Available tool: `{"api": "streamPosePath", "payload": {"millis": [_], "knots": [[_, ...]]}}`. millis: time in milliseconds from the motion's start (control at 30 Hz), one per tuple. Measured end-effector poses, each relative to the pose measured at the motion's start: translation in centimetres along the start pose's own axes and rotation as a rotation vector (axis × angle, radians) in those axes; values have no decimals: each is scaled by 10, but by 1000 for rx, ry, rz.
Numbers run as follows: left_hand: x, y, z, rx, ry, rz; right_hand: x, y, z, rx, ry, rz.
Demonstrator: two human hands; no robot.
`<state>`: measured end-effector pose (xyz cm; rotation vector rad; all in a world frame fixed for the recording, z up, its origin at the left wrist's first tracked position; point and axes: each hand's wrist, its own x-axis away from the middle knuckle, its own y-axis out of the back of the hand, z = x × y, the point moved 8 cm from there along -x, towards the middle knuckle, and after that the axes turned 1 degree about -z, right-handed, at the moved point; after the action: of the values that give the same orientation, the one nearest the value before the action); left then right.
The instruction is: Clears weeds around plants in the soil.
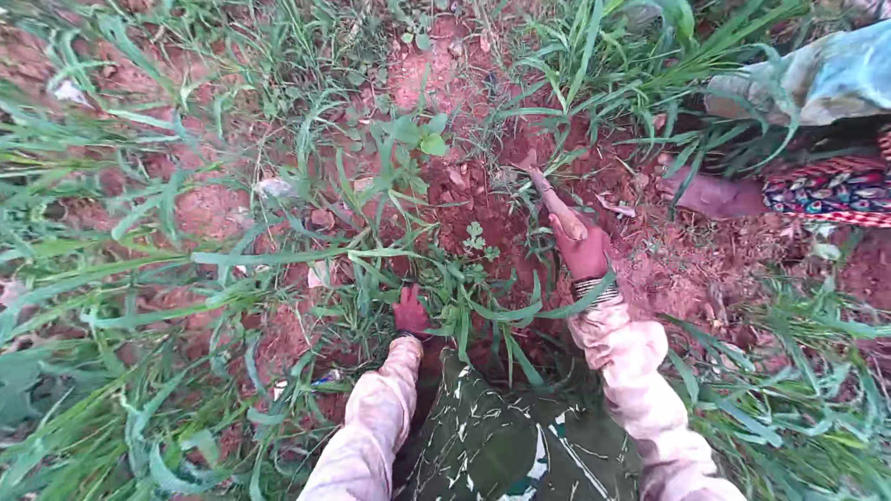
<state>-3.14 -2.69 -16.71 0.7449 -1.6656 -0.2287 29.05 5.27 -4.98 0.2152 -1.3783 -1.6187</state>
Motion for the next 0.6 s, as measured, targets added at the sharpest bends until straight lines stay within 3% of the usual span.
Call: {"api": "streamPosePath", "payload": {"millis": [167,300,467,600], "knots": [[0,-11,0,-139,-53,50,-15,5,-6,104,-58,123],[-3,-9,4,-131,-66,-3,6,-31,-38,-57,65,-82],[-1,-8,2,-116,-48,-14,-58,-28,3,35,65,-18],[-3,-7,0,-143,-57,40,-29,-26,-46,-50,182,-98]]}}
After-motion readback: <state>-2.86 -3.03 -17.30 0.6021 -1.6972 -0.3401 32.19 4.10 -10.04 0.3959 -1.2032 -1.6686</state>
